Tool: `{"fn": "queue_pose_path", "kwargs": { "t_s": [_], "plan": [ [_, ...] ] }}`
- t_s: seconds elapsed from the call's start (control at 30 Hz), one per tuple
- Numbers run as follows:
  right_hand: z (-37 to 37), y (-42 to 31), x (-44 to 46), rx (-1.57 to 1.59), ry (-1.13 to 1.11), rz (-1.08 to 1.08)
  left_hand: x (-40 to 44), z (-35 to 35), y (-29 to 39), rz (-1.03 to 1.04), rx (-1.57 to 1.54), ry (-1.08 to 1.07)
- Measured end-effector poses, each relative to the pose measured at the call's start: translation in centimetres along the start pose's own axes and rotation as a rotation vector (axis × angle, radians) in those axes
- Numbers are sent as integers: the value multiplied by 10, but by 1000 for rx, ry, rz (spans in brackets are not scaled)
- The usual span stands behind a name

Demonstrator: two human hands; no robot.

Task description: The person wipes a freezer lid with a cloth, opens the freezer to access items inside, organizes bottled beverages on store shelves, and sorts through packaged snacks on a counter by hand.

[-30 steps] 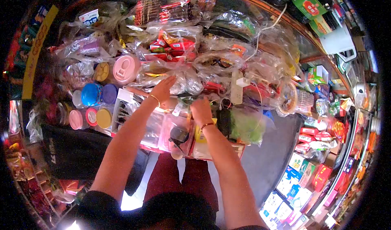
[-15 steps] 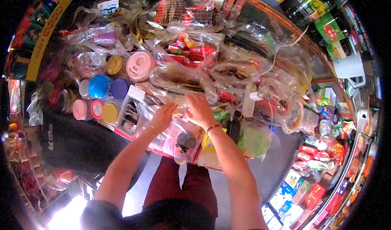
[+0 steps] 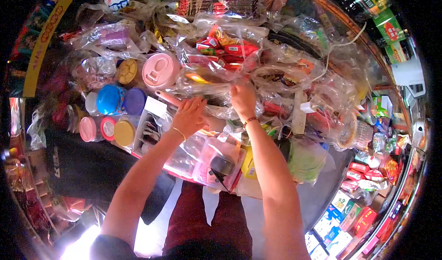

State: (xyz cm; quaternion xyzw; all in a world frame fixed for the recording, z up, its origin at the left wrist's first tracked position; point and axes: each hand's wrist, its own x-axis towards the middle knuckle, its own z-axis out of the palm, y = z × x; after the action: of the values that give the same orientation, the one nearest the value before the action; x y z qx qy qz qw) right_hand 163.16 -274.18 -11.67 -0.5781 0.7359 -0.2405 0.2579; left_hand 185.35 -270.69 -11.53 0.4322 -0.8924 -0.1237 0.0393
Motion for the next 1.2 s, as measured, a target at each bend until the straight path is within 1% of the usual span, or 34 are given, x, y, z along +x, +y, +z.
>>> {"fn": "queue_pose_path", "kwargs": {
  "t_s": [0.07,0.1,0.13,0.17,0.2,0.27,0.3,0.33,0.37,0.43,0.47,0.53,0.57,0.63,0.7,0.73,0.8,0.83,0.87,0.9,0.93,1.0,1.03,1.1,1.13,1.2],
  "plan": [
    [8,6,2,17,-3,-12,7,8,-3,1,102,89],
    [11,9,-1,45,-9,-29,7,6,-1,-3,82,83],
    [14,12,-6,32,-26,-21,5,3,2,-6,91,-125],
    [15,9,-8,103,12,-29,3,2,-1,-3,108,-328],
    [14,4,-8,176,57,-39,-4,8,-5,-4,103,-331],
    [9,-6,-13,175,55,-36,-18,20,-8,34,51,-172],
    [5,-13,-15,115,109,-39,-19,18,-7,28,64,-213],
    [1,-20,-18,54,160,-45,-22,19,-6,31,56,-211],
    [-1,-22,-18,48,160,-46,-25,18,-6,34,21,-206],
    [-1,-28,-19,131,305,-178,-32,14,-6,72,13,-184],
    [0,-25,-21,130,303,-175,-34,14,-7,73,10,-187],
    [0,-21,-25,111,171,-95,-36,14,-9,68,-58,-61],
    [-3,-30,-27,109,174,-95,-35,16,-10,71,-58,-59],
    [-14,-60,-37,-217,473,-471,-36,25,-12,98,-72,43],
    [-17,-75,-61,-142,171,-668,-40,23,-11,104,-96,58],
    [-16,-81,-63,-137,-70,-739,-42,23,-9,116,-123,65],
    [0,-85,-58,-266,-7,-620,-44,10,-6,132,-136,31],
    [-1,-84,-53,-266,-2,-614,-46,3,-5,190,-201,82],
    [-6,-89,-47,-306,67,-549,-48,-4,-4,248,-265,135],
    [-7,-91,-43,-343,130,-484,-52,-14,-2,306,-266,120],
    [-4,-88,-42,-338,125,-481,-58,-12,0,304,-266,113],
    [3,-83,-41,-387,58,-361,-66,-6,1,279,-313,-41],
    [5,-81,-40,-386,59,-360,-66,-3,0,280,-312,-41],
    [5,-84,-39,-485,-52,-366,-60,-3,1,214,-293,-58],
    [3,-84,-39,-487,-52,-367,-57,-3,2,214,-294,-55],
    [-2,-86,-40,-552,-33,-447,-49,-11,2,169,-265,-153]
  ]
}}
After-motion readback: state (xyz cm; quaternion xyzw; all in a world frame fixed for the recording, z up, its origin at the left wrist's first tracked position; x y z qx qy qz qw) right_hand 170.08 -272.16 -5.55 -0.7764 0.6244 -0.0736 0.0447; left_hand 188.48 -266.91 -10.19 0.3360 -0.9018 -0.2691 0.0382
